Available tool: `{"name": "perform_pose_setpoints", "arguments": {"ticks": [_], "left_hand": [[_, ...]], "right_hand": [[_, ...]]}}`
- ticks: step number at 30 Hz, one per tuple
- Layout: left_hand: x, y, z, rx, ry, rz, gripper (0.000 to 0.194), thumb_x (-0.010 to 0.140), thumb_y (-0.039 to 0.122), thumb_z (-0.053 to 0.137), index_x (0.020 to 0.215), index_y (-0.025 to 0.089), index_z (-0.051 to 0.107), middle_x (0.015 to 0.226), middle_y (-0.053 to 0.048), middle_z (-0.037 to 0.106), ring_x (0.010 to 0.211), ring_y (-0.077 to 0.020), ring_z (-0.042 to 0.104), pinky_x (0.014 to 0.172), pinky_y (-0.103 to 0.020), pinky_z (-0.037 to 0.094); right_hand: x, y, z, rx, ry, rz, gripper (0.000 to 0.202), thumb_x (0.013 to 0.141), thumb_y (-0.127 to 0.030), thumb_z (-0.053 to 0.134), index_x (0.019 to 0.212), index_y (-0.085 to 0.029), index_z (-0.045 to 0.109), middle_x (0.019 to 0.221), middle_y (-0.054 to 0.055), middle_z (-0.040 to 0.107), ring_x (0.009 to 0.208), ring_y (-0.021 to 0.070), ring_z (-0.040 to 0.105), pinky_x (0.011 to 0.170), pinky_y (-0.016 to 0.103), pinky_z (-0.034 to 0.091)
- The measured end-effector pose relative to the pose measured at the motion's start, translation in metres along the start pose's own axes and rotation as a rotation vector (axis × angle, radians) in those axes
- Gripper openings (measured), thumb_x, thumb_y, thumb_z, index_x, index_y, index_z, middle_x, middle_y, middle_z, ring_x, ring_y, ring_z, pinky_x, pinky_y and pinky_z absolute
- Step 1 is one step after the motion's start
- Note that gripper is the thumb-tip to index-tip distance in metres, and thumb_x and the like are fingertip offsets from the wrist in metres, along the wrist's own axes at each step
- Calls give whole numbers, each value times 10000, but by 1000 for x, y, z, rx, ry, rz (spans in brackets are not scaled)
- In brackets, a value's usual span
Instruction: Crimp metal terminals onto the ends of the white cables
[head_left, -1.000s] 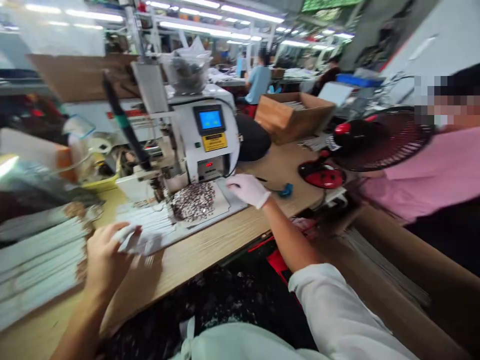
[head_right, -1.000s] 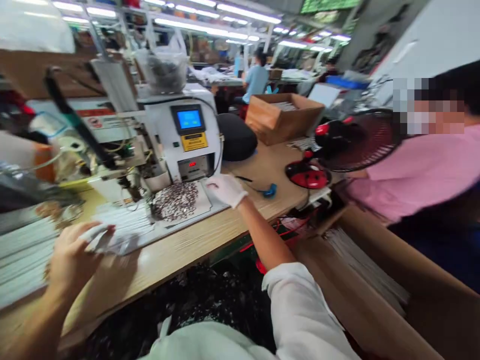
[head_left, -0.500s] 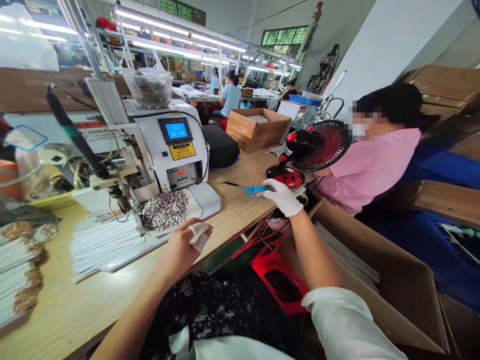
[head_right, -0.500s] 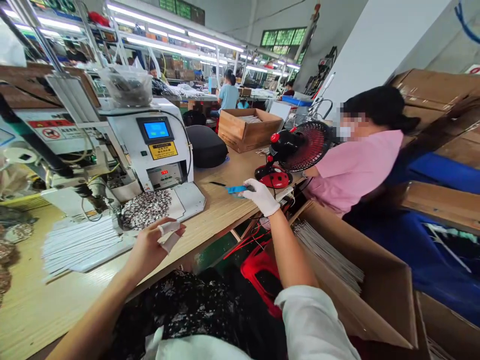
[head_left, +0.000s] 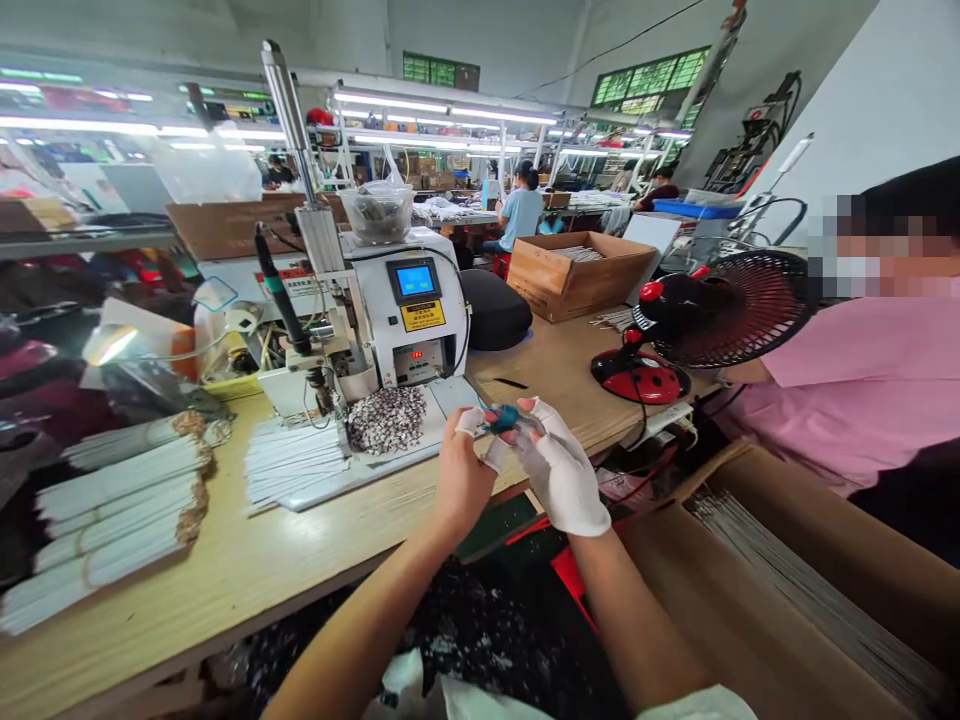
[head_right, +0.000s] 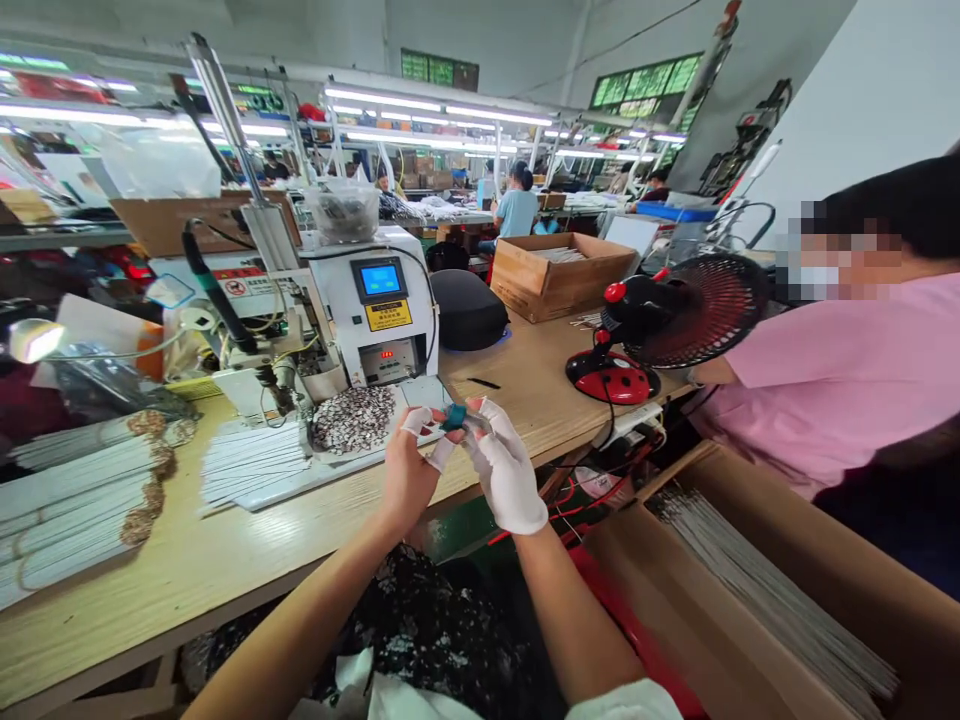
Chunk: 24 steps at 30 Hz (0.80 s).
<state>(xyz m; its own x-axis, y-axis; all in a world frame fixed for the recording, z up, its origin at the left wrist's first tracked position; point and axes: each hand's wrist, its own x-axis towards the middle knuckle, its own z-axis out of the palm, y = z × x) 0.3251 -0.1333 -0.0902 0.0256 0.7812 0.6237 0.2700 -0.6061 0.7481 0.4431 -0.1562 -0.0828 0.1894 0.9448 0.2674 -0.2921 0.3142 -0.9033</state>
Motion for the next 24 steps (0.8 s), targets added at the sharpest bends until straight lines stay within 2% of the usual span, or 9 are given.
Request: {"name": "perform_pose_setpoints", "arguments": {"ticks": [4,6,8,10,13,15,18,21,24], "left_hand": [[0,-11,-8,-72,-91,-96,56,819,133,590,804,186,598,808,-38,647,771,-182,599,754,-315,480],[-2,-10,-13,-77,-118,-57,65,825,156,597,768,187,601,793,-47,639,800,-197,586,756,-321,470],[-5,-6,-20,-107,-153,15,73,842,199,607,770,192,603,813,-58,639,843,-208,577,774,-325,466],[-8,-1,-26,-160,-212,45,88,863,229,597,782,197,587,842,-60,639,845,-199,575,779,-314,466],[-11,3,-34,-231,-290,2,134,879,265,579,771,193,549,832,-53,623,757,-168,565,715,-279,463],[-12,1,-37,-261,-315,-25,169,881,310,584,769,188,547,830,-58,625,733,-161,556,683,-267,456],[-15,-5,-39,-278,-361,-62,203,887,359,568,790,181,583,854,-70,652,751,-167,570,698,-271,460],[-15,-13,-41,-244,-449,-105,277,885,433,557,815,178,639,796,-62,653,719,-172,570,676,-274,452],[-14,-18,-45,-255,-528,-141,372,864,518,573,802,167,679,738,-51,635,675,-160,546,650,-265,438]], "right_hand": [[2,16,6,27,-40,21,264,780,-395,618,1006,-270,559,1013,64,708,914,247,670,927,462,488],[4,25,6,69,-42,25,215,774,-402,609,919,-265,530,989,64,708,834,238,672,838,438,524],[8,33,3,4,-54,-8,192,781,-411,595,886,-263,533,955,65,711,806,240,677,785,419,543],[13,36,0,-242,-138,-83,211,763,-380,621,938,-263,601,979,71,722,894,265,687,842,433,540],[20,30,-1,-670,-320,-188,374,742,-296,642,1112,-264,685,1230,89,678,1197,305,595,1064,477,423],[25,23,1,-752,-432,-187,443,756,-285,634,1195,-266,684,1353,86,610,1315,306,505,1147,488,325],[28,13,6,-507,-535,-46,529,814,-337,619,1340,-284,593,1395,81,577,1283,286,545,1124,489,371],[32,13,14,-176,-408,106,543,890,-425,535,1425,-349,480,1457,62,518,1216,266,604,1022,489,483],[38,24,29,-146,-317,73,533,894,-484,501,1416,-379,471,1479,53,488,1249,258,575,997,483,496]]}}
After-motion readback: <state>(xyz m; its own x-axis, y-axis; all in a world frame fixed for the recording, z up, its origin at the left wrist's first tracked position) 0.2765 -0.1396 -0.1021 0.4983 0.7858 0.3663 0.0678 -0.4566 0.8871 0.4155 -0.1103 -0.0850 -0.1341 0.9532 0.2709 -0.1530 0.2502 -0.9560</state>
